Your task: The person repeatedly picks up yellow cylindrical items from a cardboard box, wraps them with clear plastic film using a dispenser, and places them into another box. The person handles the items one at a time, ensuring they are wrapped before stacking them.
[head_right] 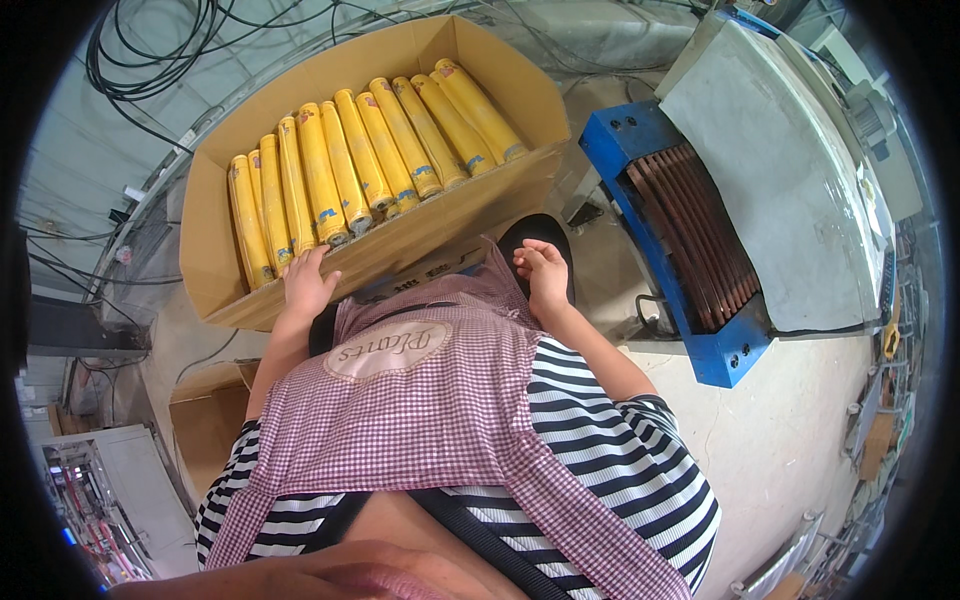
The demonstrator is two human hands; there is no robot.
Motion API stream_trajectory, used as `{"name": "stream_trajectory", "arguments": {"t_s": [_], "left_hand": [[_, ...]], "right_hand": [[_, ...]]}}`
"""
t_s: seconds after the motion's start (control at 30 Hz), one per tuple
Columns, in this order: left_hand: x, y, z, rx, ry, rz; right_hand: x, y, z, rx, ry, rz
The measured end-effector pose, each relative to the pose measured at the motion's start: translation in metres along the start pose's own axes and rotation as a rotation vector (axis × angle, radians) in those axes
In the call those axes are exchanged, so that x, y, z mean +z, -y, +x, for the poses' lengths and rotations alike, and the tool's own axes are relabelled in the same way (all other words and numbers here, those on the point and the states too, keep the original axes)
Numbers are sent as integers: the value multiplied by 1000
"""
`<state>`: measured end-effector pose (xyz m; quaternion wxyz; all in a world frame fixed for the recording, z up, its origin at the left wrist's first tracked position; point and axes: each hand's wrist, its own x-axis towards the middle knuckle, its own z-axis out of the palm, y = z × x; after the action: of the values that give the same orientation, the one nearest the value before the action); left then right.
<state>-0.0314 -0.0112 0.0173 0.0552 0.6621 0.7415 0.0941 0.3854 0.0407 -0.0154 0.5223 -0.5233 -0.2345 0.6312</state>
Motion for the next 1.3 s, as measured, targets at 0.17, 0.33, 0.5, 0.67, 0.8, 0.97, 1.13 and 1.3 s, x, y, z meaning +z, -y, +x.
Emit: {"name": "stream_trajectory", "arguments": {"t_s": [0.17,0.33,0.5,0.67,0.8,0.97,1.13,1.3], "left_hand": [[2,-1,-1,42,-67,9],[5,2,-3,39,-68,26],[4,1,-2,40,-63,19],[1,-1,-2,51,-70,10],[0,-2,-2,60,-84,5],[0,-2,-2,65,-82,3],[0,-2,-2,59,-69,1],[0,-2,-2,32,-44,12]], "right_hand": [[-1,2,-2,0,-3,-3],[0,1,-3,-11,-10,-6],[0,0,-3,-13,-8,-7],[1,3,-5,-10,-3,-6],[3,5,-7,-8,-10,-18],[3,4,-5,-10,-8,-21],[2,4,-6,-10,-2,-21],[4,6,-8,-10,-5,-27]]}}
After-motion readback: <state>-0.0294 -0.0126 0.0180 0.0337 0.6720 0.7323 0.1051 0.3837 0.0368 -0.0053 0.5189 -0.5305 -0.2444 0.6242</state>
